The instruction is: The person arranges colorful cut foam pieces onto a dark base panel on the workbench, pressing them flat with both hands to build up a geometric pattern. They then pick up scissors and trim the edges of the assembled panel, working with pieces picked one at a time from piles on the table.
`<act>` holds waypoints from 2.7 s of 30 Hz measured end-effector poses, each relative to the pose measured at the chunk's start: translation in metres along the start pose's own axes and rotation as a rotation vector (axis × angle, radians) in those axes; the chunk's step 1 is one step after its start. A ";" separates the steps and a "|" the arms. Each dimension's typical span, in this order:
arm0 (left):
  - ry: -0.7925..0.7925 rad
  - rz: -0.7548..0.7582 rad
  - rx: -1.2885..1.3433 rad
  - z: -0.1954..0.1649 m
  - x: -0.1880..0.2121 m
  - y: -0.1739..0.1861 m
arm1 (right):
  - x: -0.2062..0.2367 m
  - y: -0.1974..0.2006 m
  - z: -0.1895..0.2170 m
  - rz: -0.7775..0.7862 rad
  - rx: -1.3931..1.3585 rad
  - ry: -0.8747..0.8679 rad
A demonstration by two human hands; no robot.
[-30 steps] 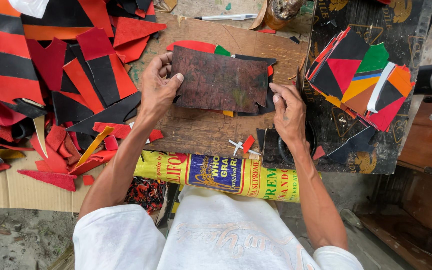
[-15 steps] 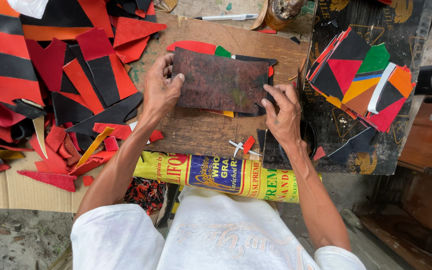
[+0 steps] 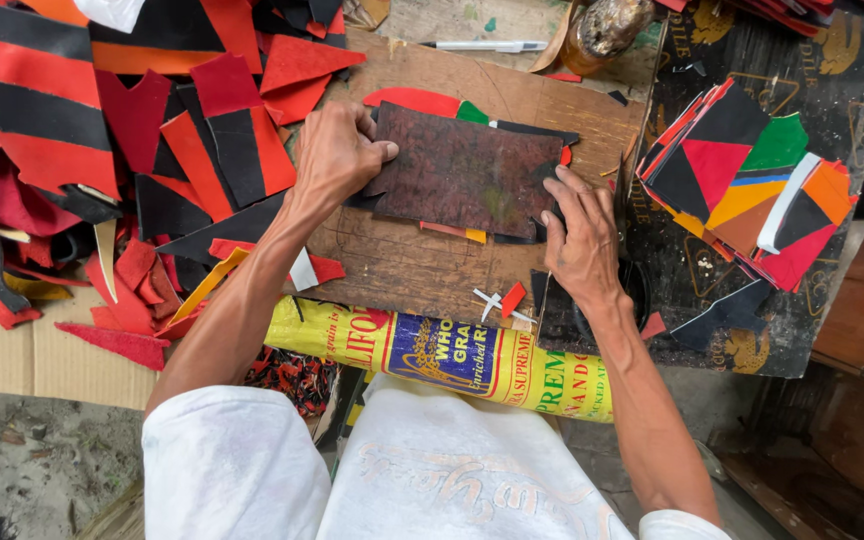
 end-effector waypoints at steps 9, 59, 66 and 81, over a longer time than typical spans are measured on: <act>-0.090 -0.068 0.132 0.012 0.001 -0.003 | -0.001 0.012 0.005 0.071 0.015 0.040; -0.021 -0.031 0.126 0.012 0.002 -0.001 | -0.008 0.008 -0.023 0.090 -0.303 -0.105; 0.003 -0.022 0.100 0.006 0.004 0.000 | -0.008 0.009 -0.022 0.075 -0.249 -0.097; -0.036 0.013 0.090 0.004 0.003 0.006 | -0.009 -0.005 -0.015 0.038 -0.019 0.001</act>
Point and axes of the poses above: each hand's wrist, its own x-axis away from the middle knuckle, its own y-axis out of the back of the hand, z = x × y, the point moved 2 cm from there along -x, towards the middle knuckle, and after that the axes turned 3 degrees about -y, right-handed, at the moved point
